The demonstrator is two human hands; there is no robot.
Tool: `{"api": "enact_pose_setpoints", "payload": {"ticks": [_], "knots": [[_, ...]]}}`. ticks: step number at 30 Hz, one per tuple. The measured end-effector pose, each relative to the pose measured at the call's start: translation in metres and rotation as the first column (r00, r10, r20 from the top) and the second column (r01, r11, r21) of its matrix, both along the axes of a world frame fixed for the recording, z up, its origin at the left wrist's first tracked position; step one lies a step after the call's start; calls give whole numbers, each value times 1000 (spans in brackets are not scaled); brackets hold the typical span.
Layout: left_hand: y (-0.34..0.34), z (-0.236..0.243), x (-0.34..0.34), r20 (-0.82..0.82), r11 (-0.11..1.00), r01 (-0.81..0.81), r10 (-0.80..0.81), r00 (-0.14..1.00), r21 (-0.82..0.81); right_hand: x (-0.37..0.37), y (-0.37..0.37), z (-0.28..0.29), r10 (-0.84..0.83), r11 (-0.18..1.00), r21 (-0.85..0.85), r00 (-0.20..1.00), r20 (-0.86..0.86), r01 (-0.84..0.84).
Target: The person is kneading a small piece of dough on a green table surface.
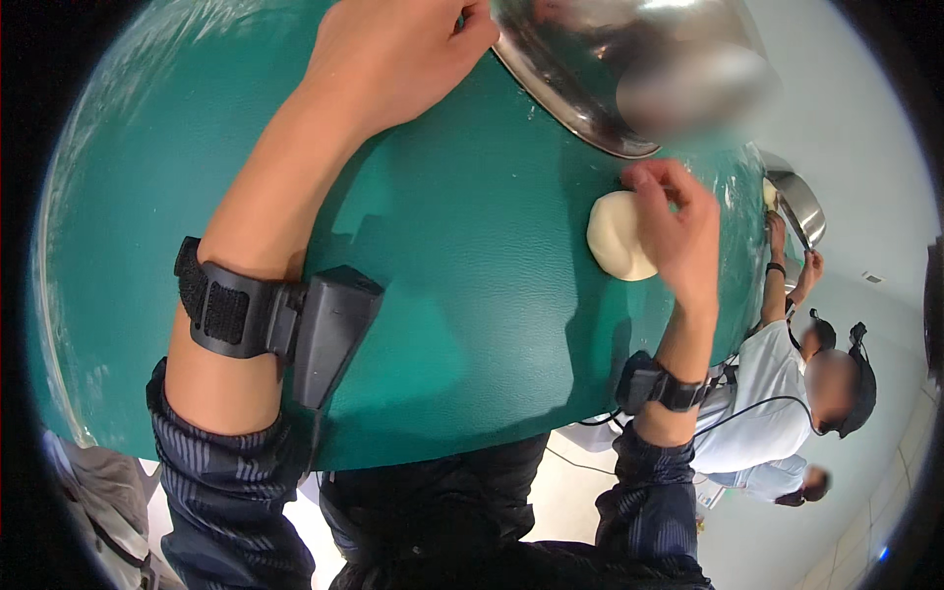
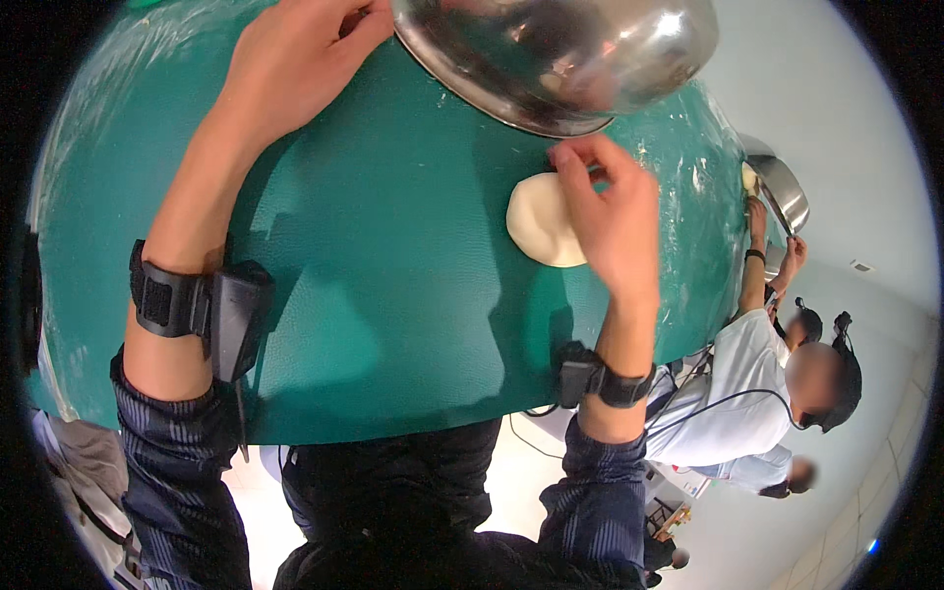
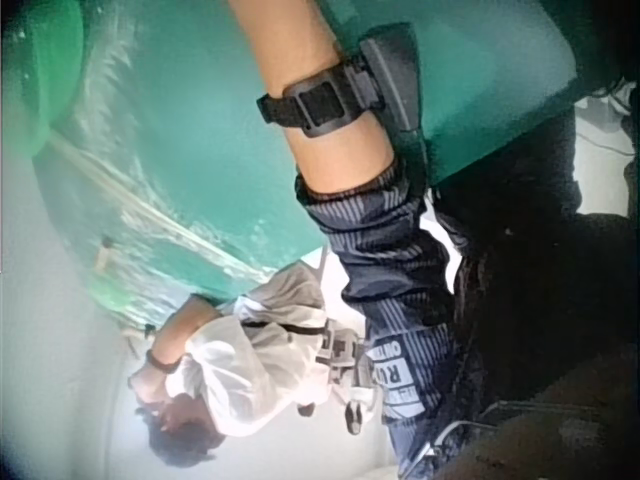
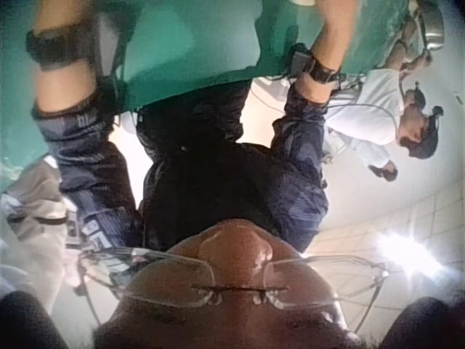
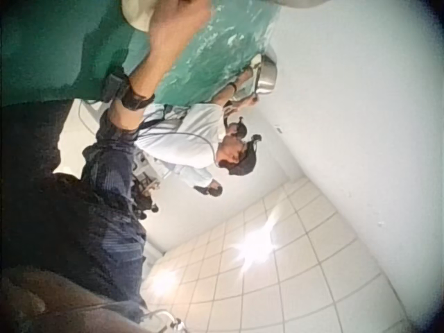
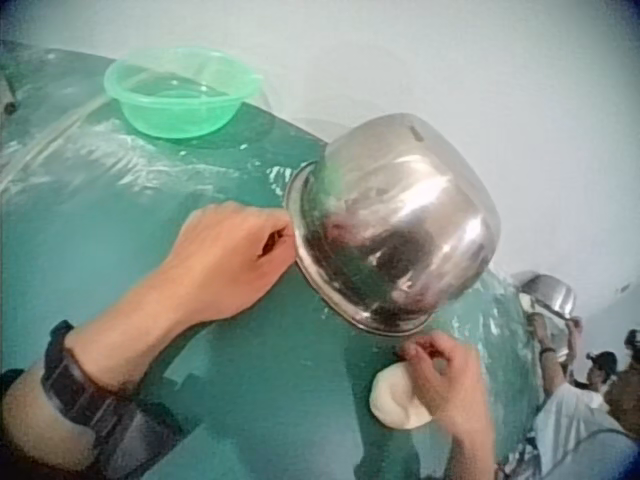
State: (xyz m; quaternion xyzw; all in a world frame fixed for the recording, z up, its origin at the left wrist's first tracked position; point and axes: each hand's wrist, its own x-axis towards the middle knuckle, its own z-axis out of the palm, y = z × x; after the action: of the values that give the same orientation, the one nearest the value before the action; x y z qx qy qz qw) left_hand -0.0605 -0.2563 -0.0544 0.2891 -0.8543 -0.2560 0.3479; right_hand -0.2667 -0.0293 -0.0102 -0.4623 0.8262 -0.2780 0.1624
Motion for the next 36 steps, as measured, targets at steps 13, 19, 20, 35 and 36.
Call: {"api": "enact_pose_setpoints", "payload": {"ticks": [13, 19, 20, 35, 36], "knots": [[7, 3, -2, 67, 997, 28, -33, 997, 69, 54, 95, 10, -98, 995, -57, 898, -429, 81], [-2, -10, -5, 85, 997, 24, -30, 996, 71, 91, 68, 24, -24, 998, 58, 966, -259, 40], [-2, -11, -5, 47, 998, 15, -17, 999, 53, 89, 61, 29, 163, 978, 180, 919, -360, -103], [-1, -9, -1, 115, 996, 9, -20, 993, 93, 86, 125, -25, -349, 913, -340, 864, -363, 226], [-1, -8, -1, 111, 995, 11, -22, 994, 95, 94, 128, -28, -349, 836, -504, 918, -187, 216]]}}
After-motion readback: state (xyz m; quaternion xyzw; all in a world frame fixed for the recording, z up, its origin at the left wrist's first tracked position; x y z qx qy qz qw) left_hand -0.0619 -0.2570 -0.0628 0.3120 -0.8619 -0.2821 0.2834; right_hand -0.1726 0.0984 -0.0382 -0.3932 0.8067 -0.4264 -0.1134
